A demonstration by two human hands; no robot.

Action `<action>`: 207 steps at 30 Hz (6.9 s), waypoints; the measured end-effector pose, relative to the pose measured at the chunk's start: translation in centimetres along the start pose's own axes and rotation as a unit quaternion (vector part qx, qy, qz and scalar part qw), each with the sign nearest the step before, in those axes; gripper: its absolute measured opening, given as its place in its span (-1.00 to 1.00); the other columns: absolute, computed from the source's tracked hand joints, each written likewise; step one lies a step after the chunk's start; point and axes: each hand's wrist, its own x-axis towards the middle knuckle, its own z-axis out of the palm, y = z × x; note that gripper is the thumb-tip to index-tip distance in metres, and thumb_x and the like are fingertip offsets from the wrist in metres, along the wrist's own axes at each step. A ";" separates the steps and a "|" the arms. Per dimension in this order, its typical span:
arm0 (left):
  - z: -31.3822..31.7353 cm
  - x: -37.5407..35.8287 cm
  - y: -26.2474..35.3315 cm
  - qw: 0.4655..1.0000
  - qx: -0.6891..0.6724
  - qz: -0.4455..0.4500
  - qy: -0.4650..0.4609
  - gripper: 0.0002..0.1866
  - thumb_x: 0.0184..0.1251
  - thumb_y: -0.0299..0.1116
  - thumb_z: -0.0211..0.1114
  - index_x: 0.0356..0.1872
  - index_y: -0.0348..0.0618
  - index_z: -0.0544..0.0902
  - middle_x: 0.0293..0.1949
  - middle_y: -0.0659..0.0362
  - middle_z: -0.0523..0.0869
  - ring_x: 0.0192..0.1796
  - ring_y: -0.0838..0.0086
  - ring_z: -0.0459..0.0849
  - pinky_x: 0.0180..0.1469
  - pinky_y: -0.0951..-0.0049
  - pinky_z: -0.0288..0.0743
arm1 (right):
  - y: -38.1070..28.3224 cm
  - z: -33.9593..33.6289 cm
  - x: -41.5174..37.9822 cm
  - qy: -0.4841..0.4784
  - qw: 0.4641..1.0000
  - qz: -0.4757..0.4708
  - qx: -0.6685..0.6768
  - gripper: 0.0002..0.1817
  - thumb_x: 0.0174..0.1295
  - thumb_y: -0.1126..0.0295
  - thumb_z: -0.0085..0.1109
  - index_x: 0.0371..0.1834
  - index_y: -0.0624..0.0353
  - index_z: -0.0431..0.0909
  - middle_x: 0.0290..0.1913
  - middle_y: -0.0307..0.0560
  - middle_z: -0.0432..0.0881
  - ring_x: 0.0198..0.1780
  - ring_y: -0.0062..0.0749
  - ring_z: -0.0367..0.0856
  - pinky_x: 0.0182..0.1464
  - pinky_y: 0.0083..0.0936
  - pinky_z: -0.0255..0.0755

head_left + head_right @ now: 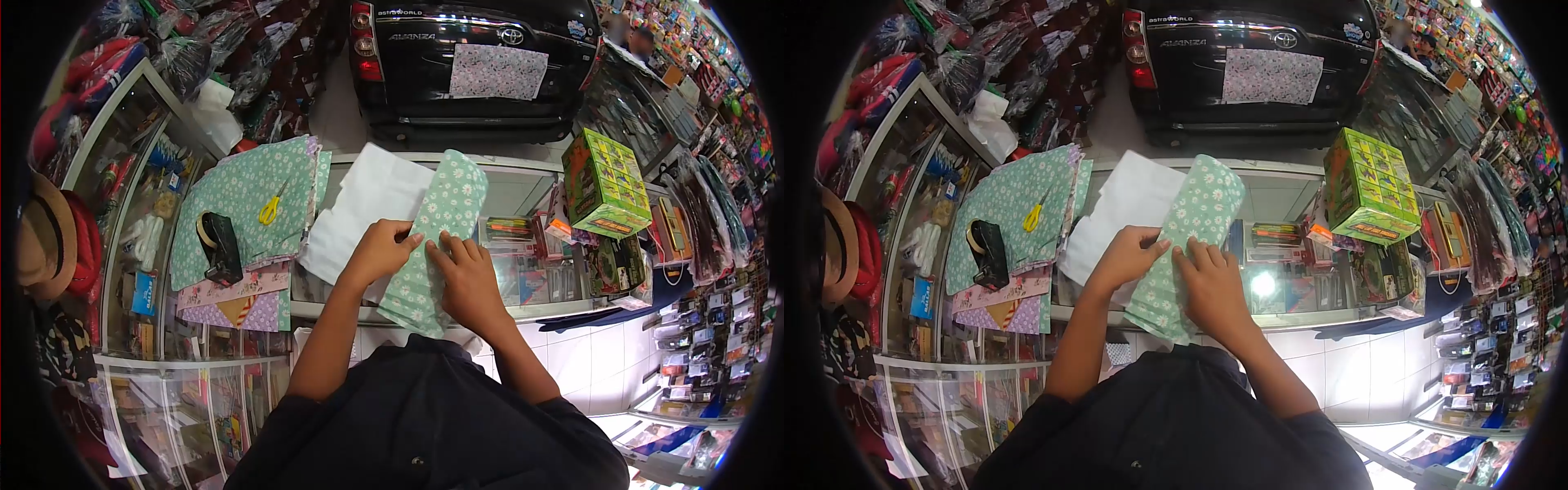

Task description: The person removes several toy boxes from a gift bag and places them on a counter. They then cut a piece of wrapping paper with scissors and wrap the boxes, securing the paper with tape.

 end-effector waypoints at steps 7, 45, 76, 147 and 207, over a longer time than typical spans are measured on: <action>-1.2 2.8 1.1 0.985 0.128 0.020 -0.114 -0.71 0.48 -0.45 0.31 0.14 -0.25 0.79 -0.21 -0.01 0.89 -0.22 0.51 0.70 -0.02 0.31 0.60 | -1.3 -0.4 -1.2 -0.008 1.000 0.012 -0.028 -0.30 -0.04 0.50 0.37 0.33 0.16 0.60 0.34 0.25 0.54 0.24 -0.02 0.55 0.19 -0.10 0.36; -4.6 3.4 1.7 0.941 0.205 0.119 -0.241 -0.71 0.28 -0.35 0.56 -0.04 -0.27 0.85 -0.25 -0.01 0.88 -0.18 0.32 0.82 -0.06 0.27 0.64 | -1.4 -1.4 -2.3 0.021 0.994 0.104 0.016 0.08 -0.24 -0.02 0.79 0.45 0.15 0.54 0.49 0.24 0.48 0.48 0.25 0.44 0.50 0.01 0.34; -3.0 -7.3 5.2 0.883 0.360 0.299 0.011 -0.71 0.33 -0.40 0.42 0.06 -0.13 0.79 0.23 0.20 0.75 0.43 0.34 0.62 0.71 -0.41 -0.26 | 1.5 -2.9 1.7 -0.071 0.974 0.171 0.128 -0.51 0.21 0.09 0.58 -0.02 0.26 0.69 -0.04 0.14 0.78 0.00 0.16 0.74 0.08 -0.09 0.56; -6.0 -1.7 2.9 0.930 0.152 0.275 -0.191 -0.66 0.12 -0.31 0.65 -0.18 -0.25 0.73 0.49 -0.12 0.56 0.35 -0.07 0.69 0.33 0.13 0.58 | 8.8 1.3 1.7 -0.145 0.787 0.207 0.562 -0.66 0.46 0.41 0.35 0.22 0.33 0.76 -0.32 -0.21 0.79 -0.33 -0.73 0.60 -0.28 -0.64 0.48; -10.1 -8.2 1.2 0.984 0.119 -0.028 0.127 -0.61 0.29 -0.29 0.56 0.04 -0.31 0.74 -0.09 -0.02 0.74 0.02 0.28 0.71 0.06 0.23 0.60 | -0.4 -0.1 2.0 -0.149 0.988 -0.029 0.035 0.14 0.05 -0.04 0.61 0.70 0.03 0.23 0.74 0.06 0.14 0.74 0.12 0.06 0.71 0.22 -0.11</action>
